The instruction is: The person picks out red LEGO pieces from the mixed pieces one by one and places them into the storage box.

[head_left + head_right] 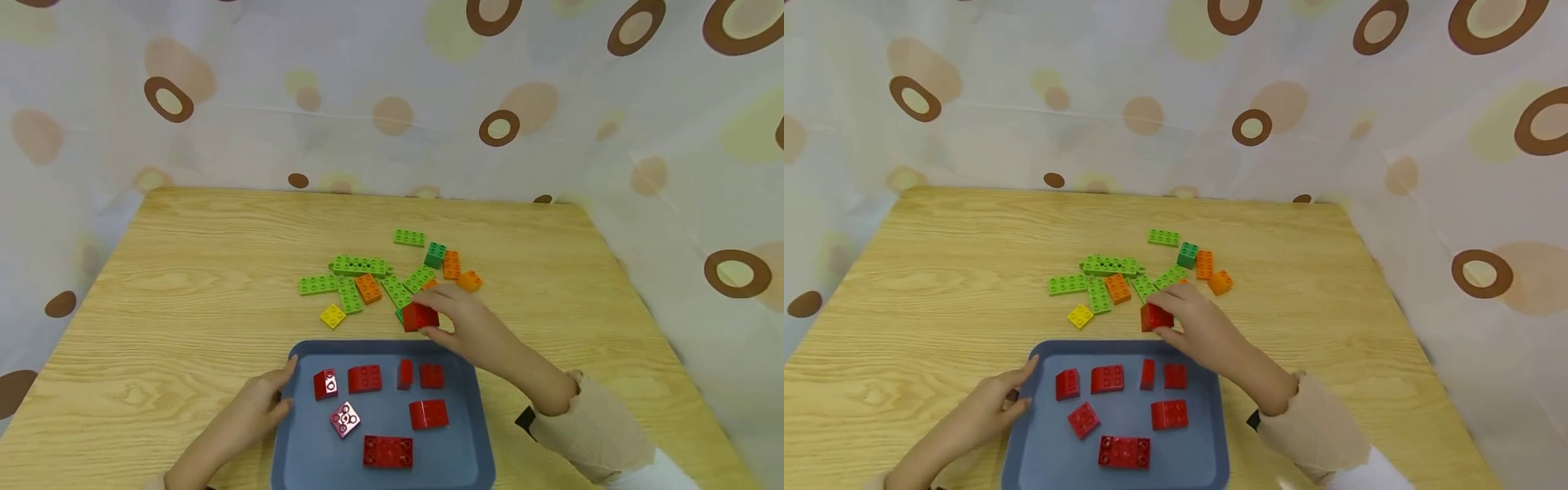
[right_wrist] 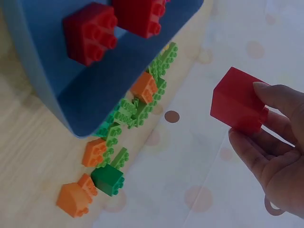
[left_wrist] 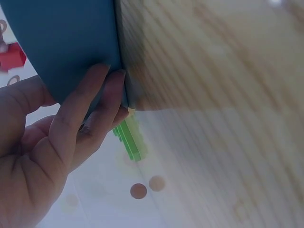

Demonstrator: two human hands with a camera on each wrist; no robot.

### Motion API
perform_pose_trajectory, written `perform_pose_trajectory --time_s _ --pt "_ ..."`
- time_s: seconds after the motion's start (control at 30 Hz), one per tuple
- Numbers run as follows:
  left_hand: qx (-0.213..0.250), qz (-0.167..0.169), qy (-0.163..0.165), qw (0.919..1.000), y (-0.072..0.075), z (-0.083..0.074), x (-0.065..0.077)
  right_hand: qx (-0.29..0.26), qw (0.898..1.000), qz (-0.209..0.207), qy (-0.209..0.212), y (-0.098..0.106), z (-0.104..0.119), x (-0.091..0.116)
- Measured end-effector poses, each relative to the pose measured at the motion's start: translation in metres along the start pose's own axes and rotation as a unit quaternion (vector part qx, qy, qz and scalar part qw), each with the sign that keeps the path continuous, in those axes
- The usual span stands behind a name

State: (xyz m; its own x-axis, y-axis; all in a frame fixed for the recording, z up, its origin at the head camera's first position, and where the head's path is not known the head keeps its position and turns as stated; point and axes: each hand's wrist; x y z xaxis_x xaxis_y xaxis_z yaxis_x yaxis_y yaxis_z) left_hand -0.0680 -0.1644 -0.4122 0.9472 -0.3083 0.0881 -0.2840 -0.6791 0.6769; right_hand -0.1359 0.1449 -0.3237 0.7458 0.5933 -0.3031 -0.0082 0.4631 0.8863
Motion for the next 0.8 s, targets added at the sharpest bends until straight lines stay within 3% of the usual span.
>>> perform_pose_trajectory --time_s 0.37,0.63,0.8 --pt "0.0 0.002 0.034 0.9994 0.0 -0.005 0.001 -0.045 0.993 0.098 -0.037 -0.006 0.019 0.085" --pt "-0.003 0.001 0.034 0.9994 0.0 -0.005 0.001 -0.079 0.981 0.16 -0.076 -0.029 0.021 0.114" --pt "-0.005 0.004 0.035 0.9994 0.0 -0.007 0.0 -0.086 0.98 0.161 -0.083 -0.04 0.021 0.122"
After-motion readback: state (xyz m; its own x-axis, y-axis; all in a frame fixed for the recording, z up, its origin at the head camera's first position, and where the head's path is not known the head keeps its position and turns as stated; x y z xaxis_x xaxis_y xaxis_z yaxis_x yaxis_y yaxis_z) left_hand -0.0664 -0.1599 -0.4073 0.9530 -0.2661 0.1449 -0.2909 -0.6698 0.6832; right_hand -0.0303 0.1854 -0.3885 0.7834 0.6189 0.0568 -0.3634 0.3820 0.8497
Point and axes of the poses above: each hand's wrist, its own x-axis away from the middle knuckle, its own y-axis out of the back of the hand, z = x × y, and after that the axes turned 4 degrees about -z, right-handed
